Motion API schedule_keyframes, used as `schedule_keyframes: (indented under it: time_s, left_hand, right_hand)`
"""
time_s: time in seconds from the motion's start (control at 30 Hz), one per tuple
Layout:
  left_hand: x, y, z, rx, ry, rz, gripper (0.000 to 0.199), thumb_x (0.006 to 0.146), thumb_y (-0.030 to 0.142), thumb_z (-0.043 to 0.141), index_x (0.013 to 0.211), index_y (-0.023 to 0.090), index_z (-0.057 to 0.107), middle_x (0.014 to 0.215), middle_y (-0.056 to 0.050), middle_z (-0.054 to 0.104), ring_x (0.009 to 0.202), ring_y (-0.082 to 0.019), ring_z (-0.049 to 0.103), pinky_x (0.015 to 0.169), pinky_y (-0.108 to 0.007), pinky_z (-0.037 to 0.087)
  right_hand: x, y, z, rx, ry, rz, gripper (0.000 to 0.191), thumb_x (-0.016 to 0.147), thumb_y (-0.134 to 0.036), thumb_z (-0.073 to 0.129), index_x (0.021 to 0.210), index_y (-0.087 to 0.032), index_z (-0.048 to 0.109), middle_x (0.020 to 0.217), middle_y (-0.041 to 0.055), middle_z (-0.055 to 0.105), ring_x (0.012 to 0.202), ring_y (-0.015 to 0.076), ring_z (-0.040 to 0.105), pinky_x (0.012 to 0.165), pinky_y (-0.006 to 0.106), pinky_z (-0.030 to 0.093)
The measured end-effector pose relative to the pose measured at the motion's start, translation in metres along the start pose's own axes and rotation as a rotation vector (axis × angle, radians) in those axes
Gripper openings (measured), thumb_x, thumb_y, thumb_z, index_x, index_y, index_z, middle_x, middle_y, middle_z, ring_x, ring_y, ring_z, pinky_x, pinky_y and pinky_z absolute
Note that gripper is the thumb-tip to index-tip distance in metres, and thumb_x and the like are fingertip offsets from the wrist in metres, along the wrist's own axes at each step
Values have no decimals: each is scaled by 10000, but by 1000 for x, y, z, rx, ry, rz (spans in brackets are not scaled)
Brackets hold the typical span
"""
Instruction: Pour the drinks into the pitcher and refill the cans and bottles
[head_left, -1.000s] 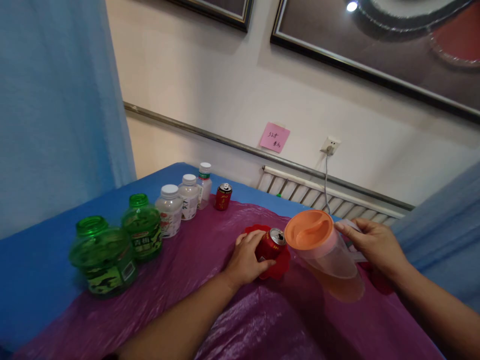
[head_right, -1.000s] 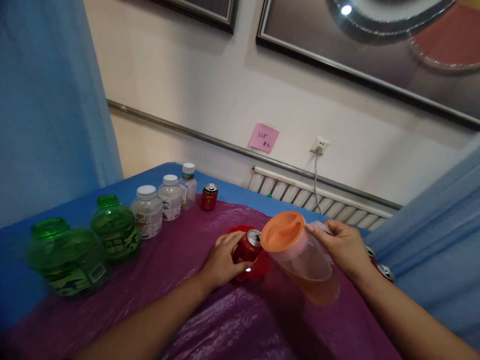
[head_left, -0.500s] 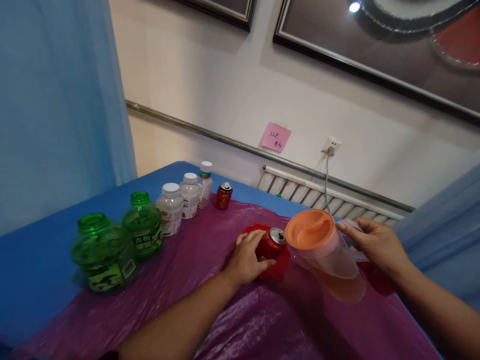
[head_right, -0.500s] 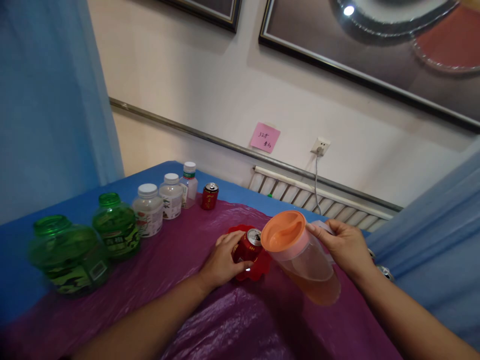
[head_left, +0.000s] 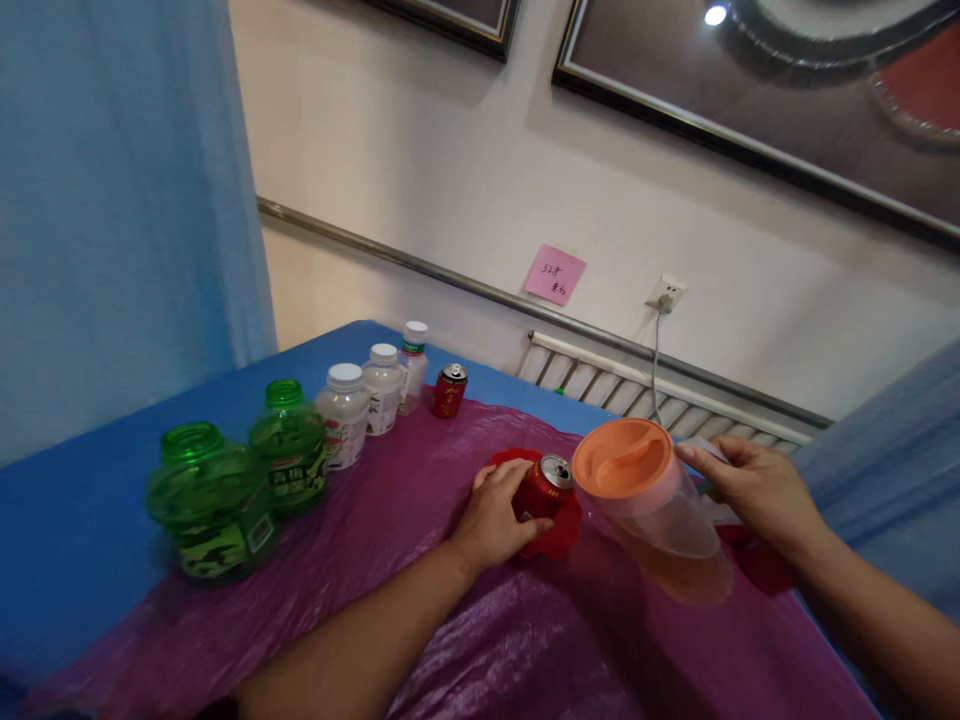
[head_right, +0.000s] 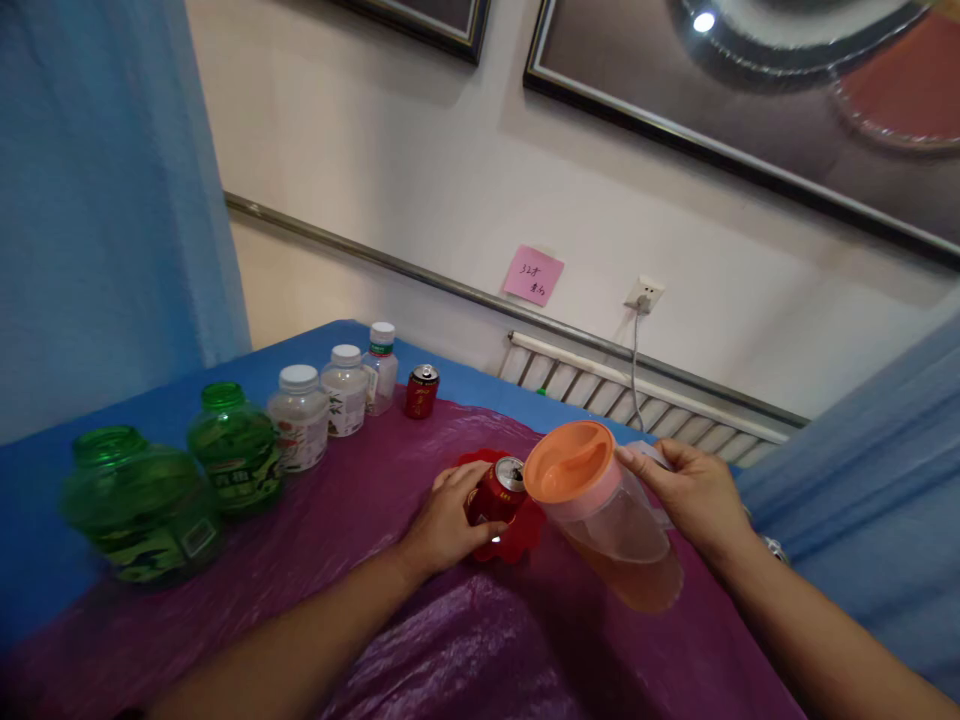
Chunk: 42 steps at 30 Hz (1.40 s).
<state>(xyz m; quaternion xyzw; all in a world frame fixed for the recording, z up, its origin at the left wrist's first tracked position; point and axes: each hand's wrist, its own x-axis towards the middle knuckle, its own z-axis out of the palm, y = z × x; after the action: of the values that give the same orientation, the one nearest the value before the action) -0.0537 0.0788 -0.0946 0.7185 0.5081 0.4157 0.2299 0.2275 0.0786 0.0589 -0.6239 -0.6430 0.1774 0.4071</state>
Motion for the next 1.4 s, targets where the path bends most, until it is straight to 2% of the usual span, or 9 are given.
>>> schedule_keyframes:
  time_s: [0.37,0.57,0.93,1.2,1.4]
  left_hand:
    - [0,-2,1,-5,30,1,712,669,351,908,1319,268,630,1388,-84,657,1313,-330,570,1165,-506,342]
    - [0,-3,2,-6,25,4,732,675,366,911,1335,249,617,1406,-101,645,1329,-330,559,1176,-509,327]
    - [0,-2,2,-20,21,16,711,684,369,908,1324,256,619,1396,-92,651,1330,-329,557,1169,-510,328]
    - [1,-3,2,-8,25,9,720,673,366,915,1322,258,622,1400,-93,651,1327,-332,560,1168,-509,331]
    - [0,-2,2,-5,18,-2,734,667,359,916,1329,251,617,1396,-91,653,1323,-331,560,1167,-512,336]
  right_hand:
    - [-1,-1,0,20,-13,-2,560,699,-681,760,545,-220,483,517,-44,406,486,109,381,430,231,314]
    - [-1,-1,0,22,-30,25,548,700,-685,758,563,-211,521,528,-38,427,493,110,390,434,227,321]
    - [-3,-2,0,15,-6,-16,552,718,-674,753,555,-217,489,532,-47,391,497,105,353,425,229,292]
    - [-2,-1,-1,2,-28,50,561,687,-703,753,566,-214,507,529,-43,426,505,110,392,441,227,318]
    - [-3,-3,0,9,-26,35,555,692,-694,752,566,-209,513,537,-43,421,509,106,376,443,226,307]
